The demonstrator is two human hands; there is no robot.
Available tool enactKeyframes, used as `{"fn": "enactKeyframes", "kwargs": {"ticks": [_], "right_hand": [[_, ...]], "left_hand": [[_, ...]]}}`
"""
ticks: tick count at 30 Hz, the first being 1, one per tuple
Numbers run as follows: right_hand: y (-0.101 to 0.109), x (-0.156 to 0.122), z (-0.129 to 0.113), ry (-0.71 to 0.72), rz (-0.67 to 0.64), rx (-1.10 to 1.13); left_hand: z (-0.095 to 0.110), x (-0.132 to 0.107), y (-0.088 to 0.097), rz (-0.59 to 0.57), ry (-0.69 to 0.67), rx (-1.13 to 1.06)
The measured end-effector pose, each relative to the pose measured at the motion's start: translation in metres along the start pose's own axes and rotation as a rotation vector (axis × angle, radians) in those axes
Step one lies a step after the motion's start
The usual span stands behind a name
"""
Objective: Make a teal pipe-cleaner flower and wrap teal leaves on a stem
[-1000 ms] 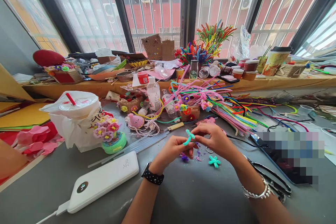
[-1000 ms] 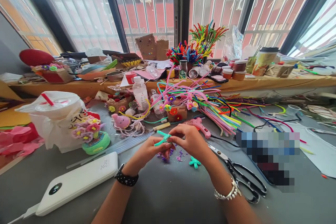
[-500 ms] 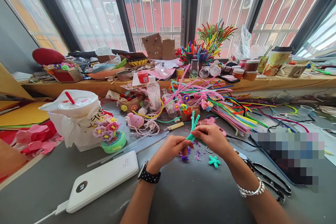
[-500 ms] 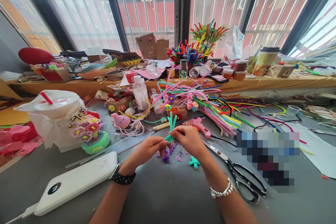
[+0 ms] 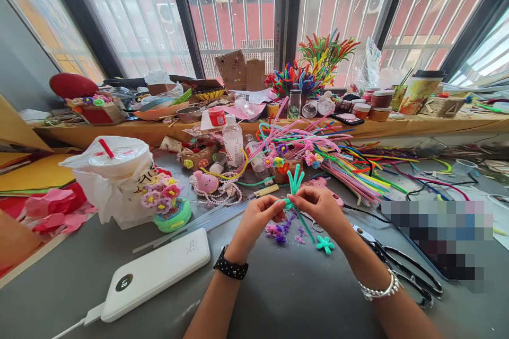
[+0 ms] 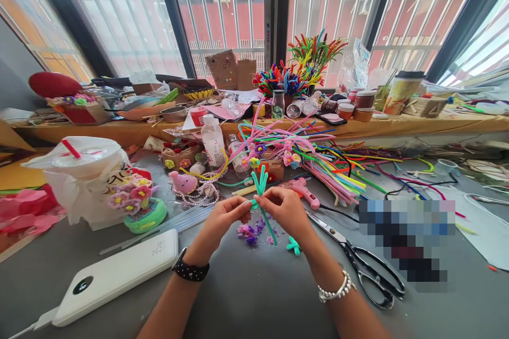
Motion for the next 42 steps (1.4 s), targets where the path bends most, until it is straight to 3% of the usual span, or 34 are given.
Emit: {"fn": "enactKeyframes", "kwargs": {"ticks": [7,15,18,22,25,30,36,42], "right_hand": [[0.005,0.0,-0.001,-0.035,-0.005,0.238],[0.008,-0.003,0.003,-0.012,0.158,0.476],[0.012,-0.005,0.006,0.007,0.254,0.528],[0.008,-0.009,0.002,0.072,0.319,0.493],[-0.001,-0.012,-0.005,0.107,0.296,0.42],[-0.006,-0.014,-0.011,0.087,0.228,0.31],[0.001,-0.005,-0.01,0.037,0.064,0.177],[0.007,-0.004,-0.022,0.126,-0.033,0.076]], "left_hand": [[-0.004,-0.001,0.005,0.021,0.063,-0.22],[-0.007,0.0,-0.006,0.024,0.047,-0.606],[-0.004,-0.002,-0.002,0.092,0.022,-0.566],[0.016,-0.007,-0.009,0.057,-0.167,-0.368],[0.016,-0.009,0.004,0.185,-0.226,-0.335],[0.009,-0.01,0.025,0.348,-0.207,-0.373],[0.008,-0.011,0.026,0.323,-0.112,-0.334],[0.013,-0.011,0.023,0.287,-0.075,-0.288]]}}
Point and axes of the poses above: each hand's wrist, its own x-axis towards the middle knuckle, its own y-axis out of the back of the hand, z = x × y, the point moved 10 cm from there along x, towards the middle knuckle, and after that the axes turned 3 degrees about -x, right-handed, at the moved point
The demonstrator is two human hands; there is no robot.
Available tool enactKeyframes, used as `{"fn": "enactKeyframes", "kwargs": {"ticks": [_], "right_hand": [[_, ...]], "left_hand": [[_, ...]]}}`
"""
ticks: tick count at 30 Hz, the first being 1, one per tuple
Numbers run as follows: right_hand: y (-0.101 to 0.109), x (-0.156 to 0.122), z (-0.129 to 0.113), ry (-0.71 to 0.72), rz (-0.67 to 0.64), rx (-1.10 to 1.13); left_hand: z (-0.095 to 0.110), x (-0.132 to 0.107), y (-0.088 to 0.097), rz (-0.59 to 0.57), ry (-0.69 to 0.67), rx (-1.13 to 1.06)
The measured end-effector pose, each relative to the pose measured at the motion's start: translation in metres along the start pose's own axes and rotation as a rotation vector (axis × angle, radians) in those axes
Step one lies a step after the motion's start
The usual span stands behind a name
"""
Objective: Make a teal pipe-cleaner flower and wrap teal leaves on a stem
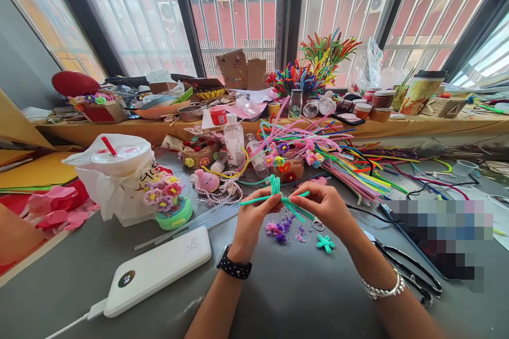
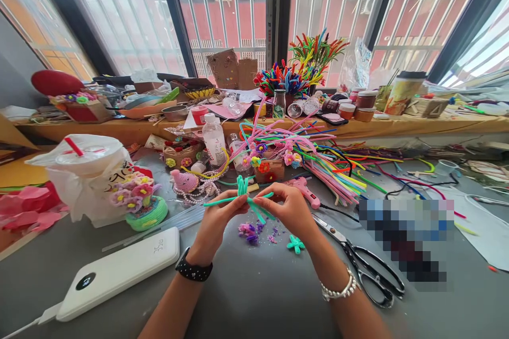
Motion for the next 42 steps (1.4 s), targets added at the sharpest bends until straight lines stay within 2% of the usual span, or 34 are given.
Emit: {"fn": "enactKeyframes", "kwargs": {"ticks": [3,6,12,17,19,22,25,31,34,37,42], "right_hand": [[0.002,0.0,-0.002,0.021,0.0,0.002],[0.004,0.0,0.002,-0.016,0.003,0.059],[-0.009,0.001,0.018,-0.138,-0.065,0.379],[-0.043,-0.002,0.033,-0.291,-0.17,0.81],[-0.061,-0.005,0.036,-0.332,-0.247,0.915],[-0.081,-0.01,0.046,-0.423,-0.282,1.018],[-0.09,-0.014,0.051,-0.495,-0.292,1.06],[-0.075,-0.009,0.026,-0.385,-0.305,1.04],[-0.076,-0.009,0.021,-0.399,-0.35,1.003],[-0.082,-0.01,0.026,-0.446,-0.392,0.976],[-0.081,-0.002,0.049,-0.45,-0.312,0.957]], "left_hand": [[0.0,-0.001,-0.005,-0.04,0.03,0.053],[0.0,-0.002,-0.01,-0.096,0.039,0.085],[0.001,-0.006,-0.022,-0.253,0.026,0.05],[0.001,-0.012,-0.031,-0.347,0.004,-0.071],[0.001,-0.012,-0.031,-0.339,-0.021,-0.119],[0.001,-0.01,-0.026,-0.286,-0.045,-0.15],[-0.001,-0.009,-0.025,-0.259,-0.029,-0.149],[-0.004,-0.013,-0.033,-0.348,0.007,-0.099],[-0.005,-0.014,-0.033,-0.377,0.022,-0.111],[-0.004,-0.014,-0.033,-0.383,0.033,-0.084],[0.005,-0.01,-0.027,-0.286,-0.029,-0.004]]}}
Point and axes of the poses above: each hand's wrist, its own x-axis towards the middle knuckle, its own y-axis out of the back of the hand, z = x × y, the point moved 10 cm from there along x, towards the middle knuckle, and after that the axes turned 3 degrees about -x, right-handed, at the moved point
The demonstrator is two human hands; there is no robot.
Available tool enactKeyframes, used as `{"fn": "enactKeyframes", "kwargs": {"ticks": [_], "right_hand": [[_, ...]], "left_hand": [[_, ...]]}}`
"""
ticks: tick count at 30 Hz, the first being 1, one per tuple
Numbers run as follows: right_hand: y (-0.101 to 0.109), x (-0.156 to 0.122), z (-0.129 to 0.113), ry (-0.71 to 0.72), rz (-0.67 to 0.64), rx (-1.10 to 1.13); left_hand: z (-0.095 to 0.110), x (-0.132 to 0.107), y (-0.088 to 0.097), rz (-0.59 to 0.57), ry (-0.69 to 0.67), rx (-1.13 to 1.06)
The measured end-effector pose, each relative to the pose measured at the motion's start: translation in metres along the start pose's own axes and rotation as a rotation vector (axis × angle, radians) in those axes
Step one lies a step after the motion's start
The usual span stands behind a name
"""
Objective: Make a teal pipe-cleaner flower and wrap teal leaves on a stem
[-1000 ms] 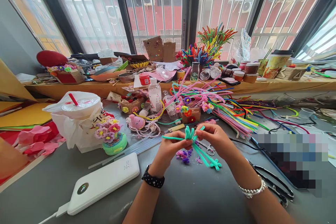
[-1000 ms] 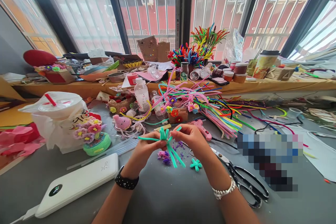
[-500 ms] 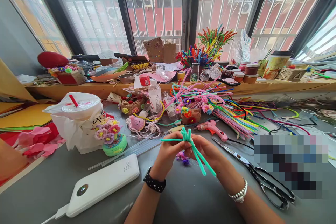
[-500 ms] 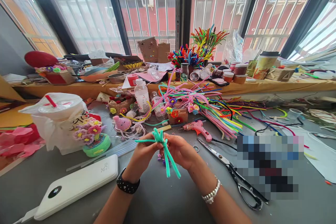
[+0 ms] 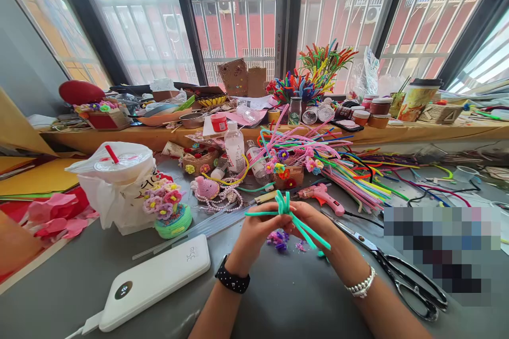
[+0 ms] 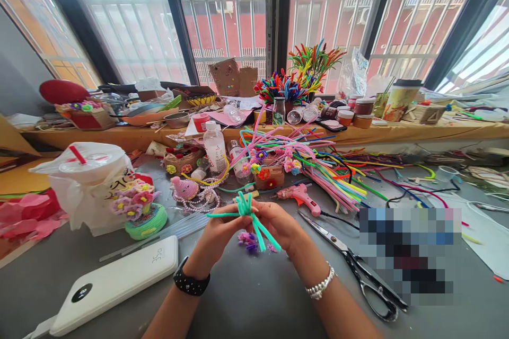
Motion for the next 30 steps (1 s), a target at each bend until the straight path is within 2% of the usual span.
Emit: {"fn": "enactKeyframes", "kwargs": {"ticks": [3,6,7,9,10,12,15,18,22,26,30], "right_hand": [[0.02,0.0,-0.011,0.078,0.126,-0.034],[0.039,-0.024,-0.053,0.319,0.361,-0.229],[0.033,-0.035,-0.072,0.431,0.373,-0.342],[0.004,-0.058,-0.103,0.647,0.308,-0.72],[-0.013,-0.064,-0.107,0.677,0.267,-0.955],[-0.033,-0.074,-0.11,0.721,0.28,-1.337],[-0.05,-0.079,-0.107,0.79,0.305,-1.62],[-0.051,-0.076,-0.107,0.81,0.339,-1.668],[-0.04,-0.071,-0.112,0.719,0.346,-1.623],[-0.03,-0.068,-0.113,0.619,0.305,-1.523],[-0.024,-0.066,-0.115,0.589,0.296,-1.402]], "left_hand": [[0.001,0.002,0.009,0.093,-0.017,-0.01],[0.001,0.002,0.021,0.195,-0.03,0.009],[0.002,0.002,0.024,0.224,-0.04,0.025],[0.002,0.002,0.028,0.259,-0.057,0.057],[0.002,0.002,0.029,0.263,-0.061,0.072],[0.0,0.003,0.028,0.249,-0.064,0.101],[-0.004,0.004,0.025,0.218,-0.053,0.132],[-0.006,0.004,0.023,0.198,-0.036,0.182],[0.006,0.005,0.022,0.173,-0.088,0.299],[0.017,0.004,0.015,0.106,-0.154,0.319],[0.014,0.004,0.012,0.076,-0.147,0.296]]}}
Point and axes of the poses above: each hand's wrist, its own x-axis towards the middle knuckle, its own y-axis out of the back of the hand, z = x × y, the point moved 10 cm from there along x, towards the middle knuckle, and after that the axes turned 3 degrees about -x, right-handed, at the moved point
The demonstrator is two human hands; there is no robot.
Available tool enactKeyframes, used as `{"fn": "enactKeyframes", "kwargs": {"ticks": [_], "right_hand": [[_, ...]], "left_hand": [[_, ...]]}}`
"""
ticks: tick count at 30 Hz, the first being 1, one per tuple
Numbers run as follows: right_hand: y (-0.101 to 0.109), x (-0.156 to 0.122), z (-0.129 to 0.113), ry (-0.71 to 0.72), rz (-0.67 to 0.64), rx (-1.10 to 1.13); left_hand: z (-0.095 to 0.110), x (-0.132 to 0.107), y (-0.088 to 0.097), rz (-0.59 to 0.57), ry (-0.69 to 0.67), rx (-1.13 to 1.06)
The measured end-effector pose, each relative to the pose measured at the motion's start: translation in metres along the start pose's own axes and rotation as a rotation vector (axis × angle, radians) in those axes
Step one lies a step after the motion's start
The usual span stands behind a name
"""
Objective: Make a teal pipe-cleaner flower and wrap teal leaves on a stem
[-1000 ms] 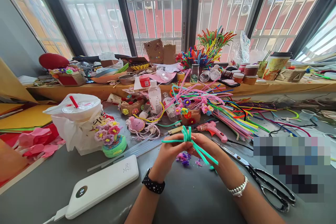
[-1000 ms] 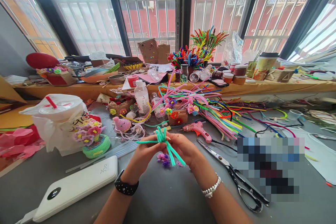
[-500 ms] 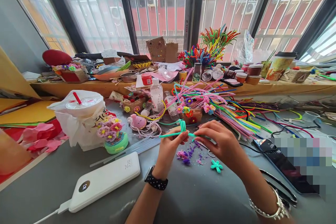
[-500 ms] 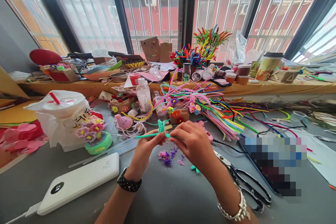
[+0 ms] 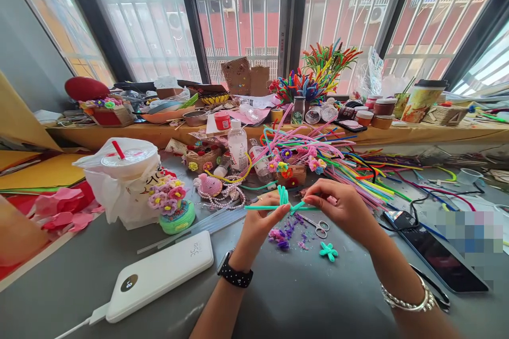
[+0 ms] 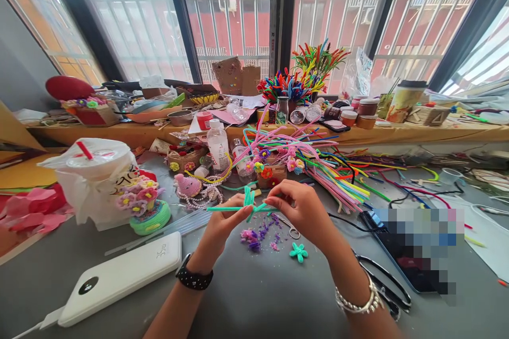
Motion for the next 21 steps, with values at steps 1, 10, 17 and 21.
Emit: {"fn": "enactKeyframes", "kwargs": {"ticks": [1,10,17,21], "right_hand": [[0.0,0.001,0.001,-0.008,-0.009,0.016],[-0.003,0.007,0.007,-0.035,-0.075,0.033],[0.011,0.004,-0.006,0.074,0.094,-0.083],[0.02,-0.023,-0.046,0.323,0.399,-0.349]], "left_hand": [[-0.003,0.0,0.0,0.002,0.017,-0.002],[-0.012,-0.003,-0.003,0.01,0.114,-0.118],[-0.014,-0.003,0.002,0.075,0.132,-0.164],[-0.023,-0.004,0.007,0.139,0.176,-0.232]]}}
Point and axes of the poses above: each hand's wrist, its own x-axis towards the middle knuckle, its own y-axis out of the back of the hand, z = x × y, the point moved 10 cm from there along x, towards the middle knuckle, and after that the axes turned 3 degrees about -x, right-handed, at the moved point
